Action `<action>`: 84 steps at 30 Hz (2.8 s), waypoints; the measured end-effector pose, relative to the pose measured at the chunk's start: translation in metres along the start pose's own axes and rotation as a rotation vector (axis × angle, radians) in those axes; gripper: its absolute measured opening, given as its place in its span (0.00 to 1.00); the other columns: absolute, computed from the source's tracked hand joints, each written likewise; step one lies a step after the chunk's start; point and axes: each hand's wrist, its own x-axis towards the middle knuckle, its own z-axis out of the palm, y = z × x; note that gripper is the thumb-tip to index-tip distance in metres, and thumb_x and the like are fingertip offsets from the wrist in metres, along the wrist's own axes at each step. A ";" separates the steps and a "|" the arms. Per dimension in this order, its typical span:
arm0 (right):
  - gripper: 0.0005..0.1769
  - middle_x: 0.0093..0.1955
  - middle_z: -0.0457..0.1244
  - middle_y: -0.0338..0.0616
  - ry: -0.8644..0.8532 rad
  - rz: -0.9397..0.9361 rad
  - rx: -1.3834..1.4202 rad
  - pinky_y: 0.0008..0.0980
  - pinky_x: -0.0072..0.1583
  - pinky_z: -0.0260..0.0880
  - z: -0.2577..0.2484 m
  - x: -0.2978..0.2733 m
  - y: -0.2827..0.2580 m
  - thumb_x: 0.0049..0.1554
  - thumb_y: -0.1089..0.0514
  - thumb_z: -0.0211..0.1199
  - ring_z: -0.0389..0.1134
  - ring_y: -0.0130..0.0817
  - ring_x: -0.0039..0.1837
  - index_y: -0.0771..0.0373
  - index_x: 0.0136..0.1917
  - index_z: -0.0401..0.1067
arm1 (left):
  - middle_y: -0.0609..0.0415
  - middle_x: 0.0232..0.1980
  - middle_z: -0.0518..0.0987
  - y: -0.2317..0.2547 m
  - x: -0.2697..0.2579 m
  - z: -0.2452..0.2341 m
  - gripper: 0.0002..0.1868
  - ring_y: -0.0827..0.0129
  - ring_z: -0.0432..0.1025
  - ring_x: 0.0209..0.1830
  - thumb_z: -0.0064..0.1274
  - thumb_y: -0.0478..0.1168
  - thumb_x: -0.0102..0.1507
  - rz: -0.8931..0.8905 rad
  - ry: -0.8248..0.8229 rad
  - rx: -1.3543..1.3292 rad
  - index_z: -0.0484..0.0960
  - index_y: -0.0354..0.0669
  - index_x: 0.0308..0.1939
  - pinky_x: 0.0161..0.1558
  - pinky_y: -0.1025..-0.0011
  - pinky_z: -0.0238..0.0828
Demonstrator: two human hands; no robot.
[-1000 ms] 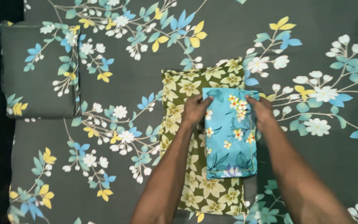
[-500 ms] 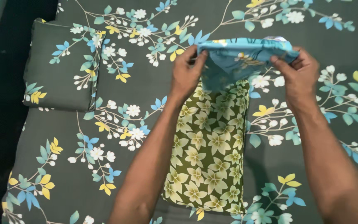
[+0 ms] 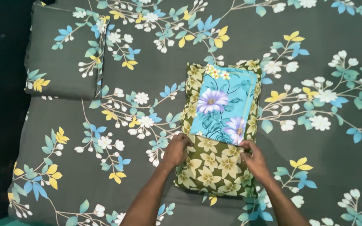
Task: The person places a blue floral pillowcase onto a green floral pillow on a bed, then moves to a wooden table to place a folded cloth. The person then returns to the bed and puts a dark grey floral pillowcase onto the same pillow, smoothing it into place.
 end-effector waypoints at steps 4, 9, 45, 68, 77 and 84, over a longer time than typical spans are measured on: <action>0.28 0.52 0.67 0.43 0.196 0.043 0.061 0.33 0.59 0.65 0.018 0.004 -0.015 0.55 0.60 0.66 0.66 0.33 0.55 0.60 0.67 0.63 | 0.44 0.54 0.78 -0.003 -0.006 0.013 0.19 0.50 0.74 0.54 0.49 0.31 0.59 -0.164 0.063 -0.163 0.77 0.42 0.54 0.56 0.58 0.72; 0.31 0.53 0.68 0.46 0.380 0.158 -0.180 0.36 0.53 0.70 0.029 0.019 -0.025 0.53 0.52 0.70 0.68 0.36 0.49 0.65 0.66 0.68 | 0.34 0.60 0.73 0.010 0.032 0.028 0.30 0.42 0.70 0.59 0.56 0.45 0.65 -0.104 0.320 -0.166 0.67 0.32 0.66 0.59 0.53 0.68; 0.31 0.85 0.43 0.46 0.134 -0.393 -1.097 0.60 0.78 0.39 0.035 0.121 -0.122 0.62 0.47 0.47 0.41 0.58 0.83 0.46 0.78 0.58 | 0.46 0.82 0.55 0.083 0.141 0.035 0.32 0.48 0.45 0.83 0.36 0.53 0.73 0.159 0.128 0.423 0.56 0.48 0.80 0.78 0.41 0.32; 0.33 0.80 0.52 0.45 0.277 -0.494 -0.872 0.71 0.74 0.41 0.044 0.150 -0.091 0.54 0.40 0.57 0.49 0.58 0.80 0.40 0.73 0.65 | 0.45 0.82 0.54 0.036 0.175 0.056 0.41 0.50 0.45 0.83 0.45 0.57 0.66 -0.046 0.303 0.355 0.56 0.41 0.79 0.75 0.40 0.31; 0.31 0.82 0.51 0.45 0.264 -0.518 -0.807 0.69 0.77 0.36 0.042 0.148 -0.091 0.58 0.40 0.56 0.47 0.58 0.82 0.41 0.74 0.65 | 0.45 0.81 0.57 0.040 0.174 0.056 0.40 0.50 0.47 0.82 0.45 0.56 0.66 -0.030 0.362 0.359 0.58 0.43 0.79 0.76 0.40 0.33; 0.30 0.82 0.51 0.45 0.250 -0.524 -0.817 0.69 0.78 0.35 0.042 0.146 -0.088 0.61 0.40 0.55 0.47 0.58 0.83 0.41 0.76 0.65 | 0.48 0.83 0.57 0.036 0.172 0.060 0.38 0.51 0.50 0.83 0.44 0.57 0.68 -0.019 0.414 0.345 0.59 0.48 0.80 0.79 0.40 0.35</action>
